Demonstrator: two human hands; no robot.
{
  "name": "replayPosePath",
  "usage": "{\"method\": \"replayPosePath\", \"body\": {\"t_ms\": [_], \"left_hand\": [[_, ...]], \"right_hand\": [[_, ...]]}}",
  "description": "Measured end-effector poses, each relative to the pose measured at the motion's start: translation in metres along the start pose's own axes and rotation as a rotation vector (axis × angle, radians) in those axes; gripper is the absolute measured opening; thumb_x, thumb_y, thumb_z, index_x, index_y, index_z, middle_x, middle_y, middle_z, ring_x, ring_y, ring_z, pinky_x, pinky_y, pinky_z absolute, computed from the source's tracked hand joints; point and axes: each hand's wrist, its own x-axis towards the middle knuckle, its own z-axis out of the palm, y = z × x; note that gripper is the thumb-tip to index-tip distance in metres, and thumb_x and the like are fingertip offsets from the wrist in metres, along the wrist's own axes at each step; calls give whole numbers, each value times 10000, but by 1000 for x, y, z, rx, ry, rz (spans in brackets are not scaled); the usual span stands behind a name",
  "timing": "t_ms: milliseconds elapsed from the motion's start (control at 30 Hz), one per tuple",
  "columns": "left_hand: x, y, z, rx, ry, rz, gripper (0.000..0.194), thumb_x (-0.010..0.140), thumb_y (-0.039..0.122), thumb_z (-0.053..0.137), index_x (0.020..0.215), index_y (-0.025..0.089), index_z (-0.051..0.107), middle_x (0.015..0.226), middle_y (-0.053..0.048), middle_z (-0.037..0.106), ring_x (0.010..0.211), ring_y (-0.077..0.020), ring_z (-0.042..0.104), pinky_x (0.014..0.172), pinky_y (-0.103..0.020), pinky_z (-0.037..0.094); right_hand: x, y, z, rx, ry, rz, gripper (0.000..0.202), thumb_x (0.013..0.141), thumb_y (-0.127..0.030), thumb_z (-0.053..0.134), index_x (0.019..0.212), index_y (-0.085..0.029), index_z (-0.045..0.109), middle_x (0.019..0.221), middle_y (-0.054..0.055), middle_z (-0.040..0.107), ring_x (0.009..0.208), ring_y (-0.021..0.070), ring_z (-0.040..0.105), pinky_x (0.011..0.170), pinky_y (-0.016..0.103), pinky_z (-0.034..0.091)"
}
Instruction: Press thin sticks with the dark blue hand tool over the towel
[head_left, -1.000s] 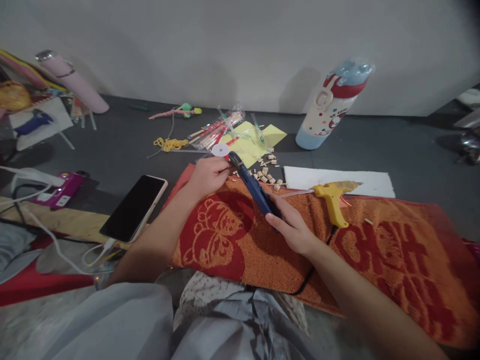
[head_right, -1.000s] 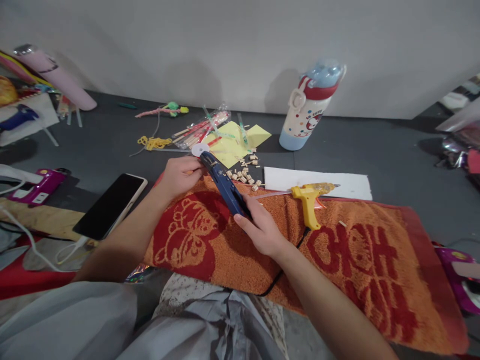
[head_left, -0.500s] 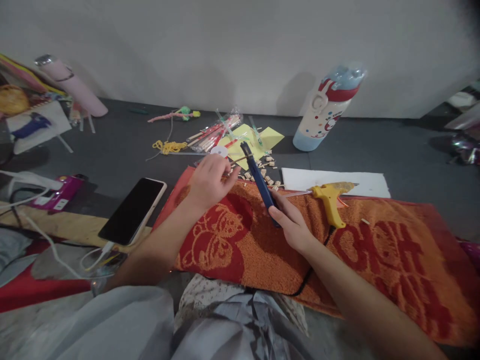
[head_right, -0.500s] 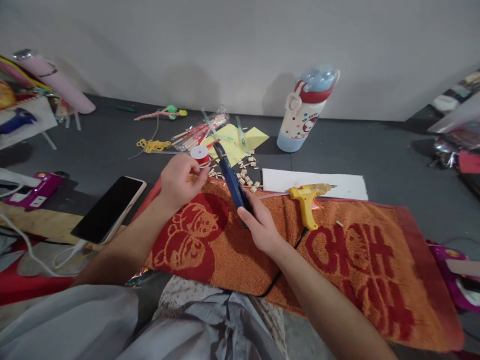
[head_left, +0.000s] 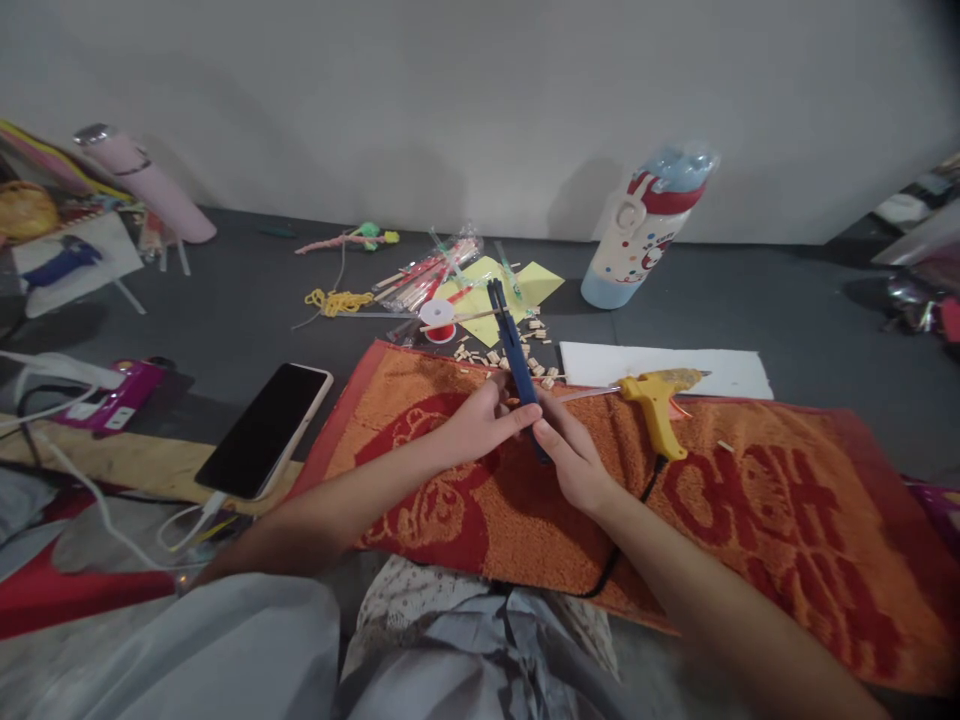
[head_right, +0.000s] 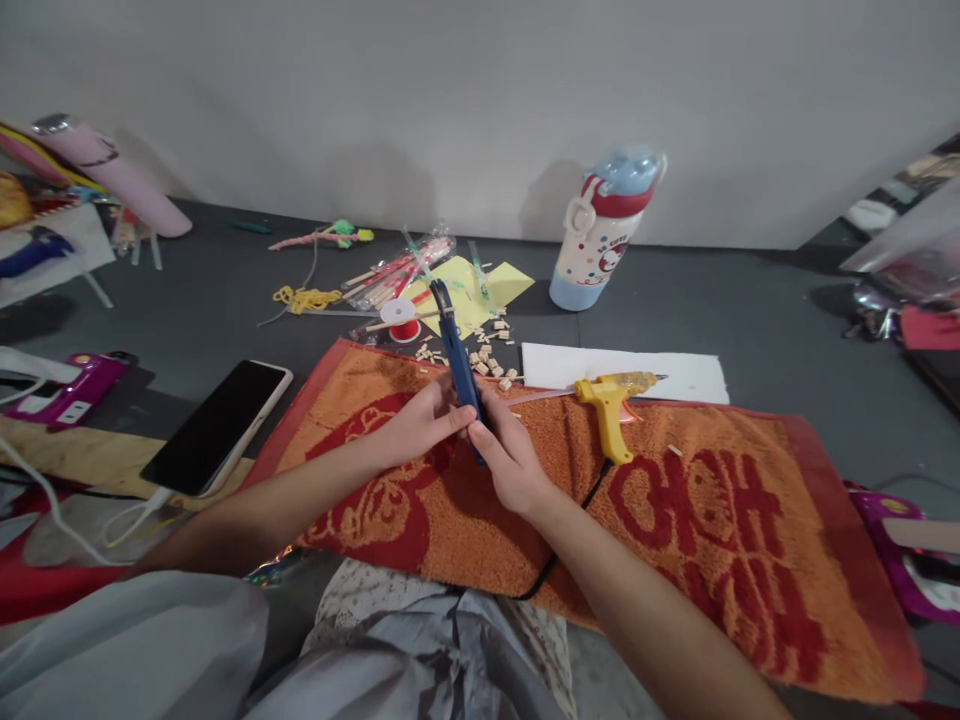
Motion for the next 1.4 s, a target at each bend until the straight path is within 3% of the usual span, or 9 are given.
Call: {"method": "replayPosePath", "body": {"t_ms": [200, 500, 733, 1067, 1267, 1333, 1400], "left_hand": [[-1, -2, 2, -38, 11, -48, 558, 680, 573, 740, 961, 174, 469, 803, 2, 535, 592, -98, 523, 553, -267, 452], [-2, -6, 6, -58, 56, -51, 570, 676, 594, 731, 949, 171, 465, 818, -8, 523, 653, -122, 528, 572, -276, 456], [-2, -6, 8, -48, 68, -35, 573, 675, 609, 721, 945, 174, 461, 809, -9, 519, 703, -142, 525, 617, -292, 450], [-1, -7, 10, -133, 88, -57, 612, 633, 616, 754, 946, 168, 478, 843, -14, 517, 739, -140, 519, 621, -277, 451], [3, -7, 5, -130, -5, -76, 559, 691, 597, 719, 972, 166, 499, 782, 4, 530, 691, -130, 531, 636, -282, 437], [3, -7, 2, -80, -25, -53, 527, 743, 618, 658, 969, 165, 511, 759, 1, 543, 675, -133, 539, 628, -283, 437], [3, -7, -4, 29, 26, 1, 472, 816, 608, 574, 979, 169, 515, 795, -21, 578, 699, -145, 564, 642, -289, 452]], "right_hand": [[-1, 1, 0, -52, -1, 4, 620, 897, -651, 422, 1324, -216, 538, 1264, 110, 653, 1197, 290, 589, 1046, 461, 448], [-1, 2, 0, -59, 12, 1, 600, 906, -632, 425, 1290, -193, 568, 1117, 106, 700, 992, 279, 654, 905, 440, 519], [-1, 1, 1, -31, 26, 2, 559, 912, -591, 453, 1298, -203, 570, 1171, 104, 684, 1061, 287, 638, 950, 451, 494], [0, 3, 0, -16, 27, 40, 581, 897, -613, 461, 1297, -209, 580, 1068, 99, 710, 1028, 304, 652, 941, 492, 501], [3, 2, 0, 26, 74, 45, 662, 855, -665, 495, 1333, -210, 555, 1347, 108, 613, 1267, 306, 541, 1089, 475, 403], [3, 1, 0, 60, 67, 64, 663, 846, -675, 501, 1326, -222, 557, 1313, 96, 638, 1234, 296, 567, 1059, 463, 437], [3, 0, -1, 87, 66, 101, 653, 836, -679, 511, 1304, -226, 570, 1234, 89, 681, 1141, 288, 620, 992, 454, 491]]}}
